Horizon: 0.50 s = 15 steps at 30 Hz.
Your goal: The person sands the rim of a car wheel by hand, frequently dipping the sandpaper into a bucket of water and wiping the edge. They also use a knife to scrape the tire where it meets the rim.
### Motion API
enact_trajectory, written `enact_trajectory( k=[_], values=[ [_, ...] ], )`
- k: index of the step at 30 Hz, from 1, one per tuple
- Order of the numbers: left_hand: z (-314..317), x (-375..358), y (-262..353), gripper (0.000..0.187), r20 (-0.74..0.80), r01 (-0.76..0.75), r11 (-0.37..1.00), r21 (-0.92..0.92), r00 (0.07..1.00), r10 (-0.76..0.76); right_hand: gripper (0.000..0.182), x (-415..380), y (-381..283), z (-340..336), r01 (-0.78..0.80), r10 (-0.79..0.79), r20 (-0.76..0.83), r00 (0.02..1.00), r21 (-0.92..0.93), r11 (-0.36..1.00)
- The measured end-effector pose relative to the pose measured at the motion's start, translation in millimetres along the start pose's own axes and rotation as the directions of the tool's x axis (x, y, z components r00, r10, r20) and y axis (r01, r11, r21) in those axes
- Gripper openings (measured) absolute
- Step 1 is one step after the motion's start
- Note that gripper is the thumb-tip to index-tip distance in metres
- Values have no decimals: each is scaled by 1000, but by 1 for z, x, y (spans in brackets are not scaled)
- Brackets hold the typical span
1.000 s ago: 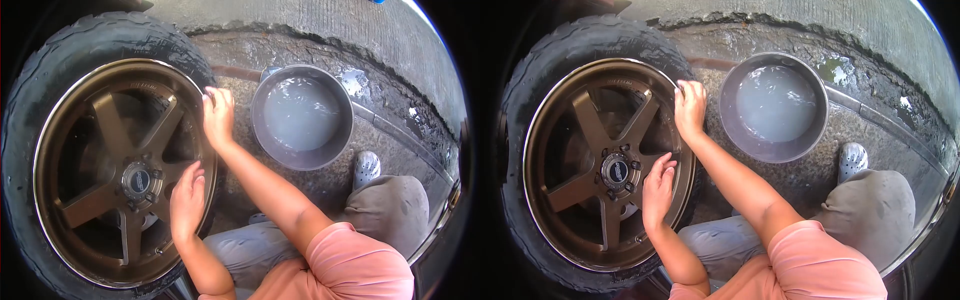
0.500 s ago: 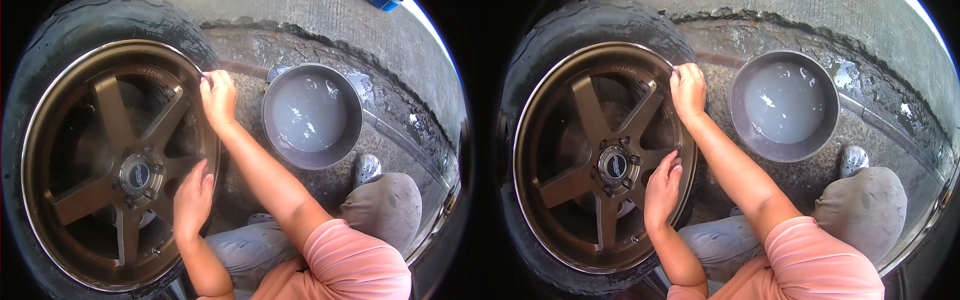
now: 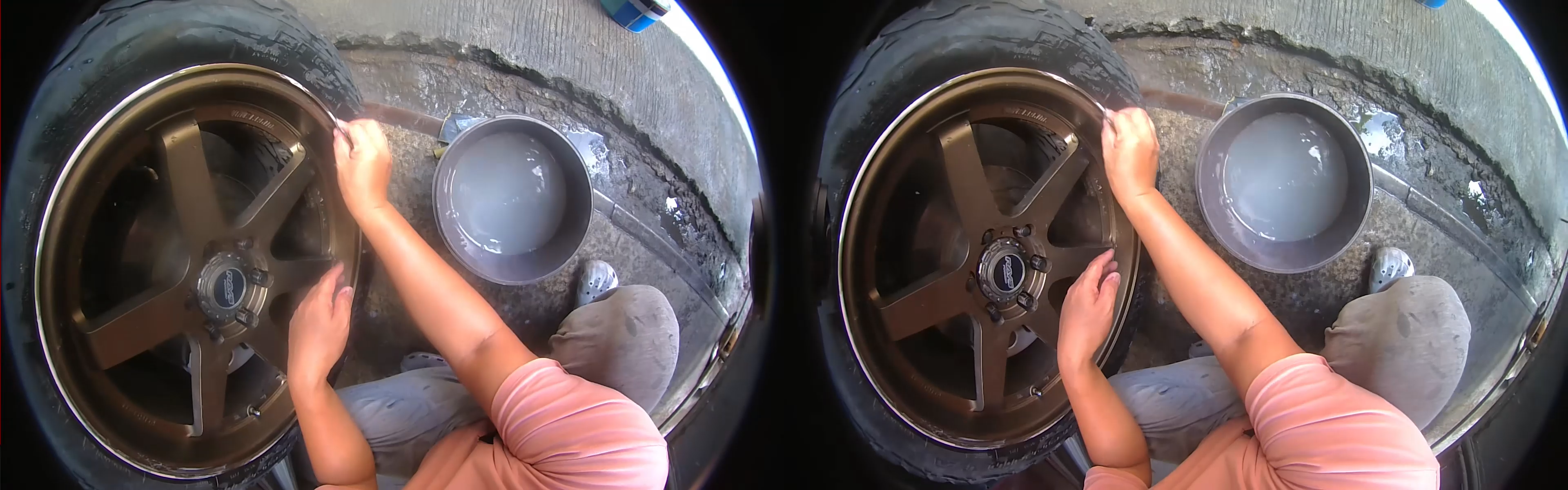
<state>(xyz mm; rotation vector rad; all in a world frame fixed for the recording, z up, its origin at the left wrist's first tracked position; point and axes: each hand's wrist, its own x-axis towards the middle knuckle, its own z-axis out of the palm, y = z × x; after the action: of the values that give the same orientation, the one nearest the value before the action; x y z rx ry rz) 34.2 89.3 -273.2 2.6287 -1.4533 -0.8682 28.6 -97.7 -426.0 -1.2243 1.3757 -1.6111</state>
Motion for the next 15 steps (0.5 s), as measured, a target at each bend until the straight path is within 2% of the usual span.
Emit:
enact_trajectory(
  k=[4, 6, 8, 10, 12, 14, 15],
  values=[
    [2, 6, 0, 40, -19, -30, 999, 11, 999, 30, 9, 0, -2, 0, -72, 72, 1, 997, 11, 997],
    [4, 8, -1, 40, -3, -37, 999, 38, 999, 37, 12, 13, -9, 2, 64, -62, -40, 997, 47, 997],
    [5, 5, -1, 40, 5, -46, 999, 13, 999, 45, 14, 17, -12, 4, 94, -93, -51, 994, 16, 995],
    [1, 8, 1, 40, -14, -69, 998, -3, 998, 69, 15, 2, -3, 1, 65, -65, -27, 998, 27, 998],
    [3, 9, -1, 39, -20, -84, 996, -12, 996, 84, 14, -11, 6, -3, -37, 37, 10, 999, -24, 999],
    [3, 14, 1, 39, -16, -82, 997, 7, 996, 82, 14, -10, 7, 3, -56, 56, -5, 998, 11, 998],
    [2, 15, 5, 39, -8, -78, 997, 29, 997, 79, 14, -2, 1, 4, 7, -7, -26, 1000, 24, 1000]
  ],
)
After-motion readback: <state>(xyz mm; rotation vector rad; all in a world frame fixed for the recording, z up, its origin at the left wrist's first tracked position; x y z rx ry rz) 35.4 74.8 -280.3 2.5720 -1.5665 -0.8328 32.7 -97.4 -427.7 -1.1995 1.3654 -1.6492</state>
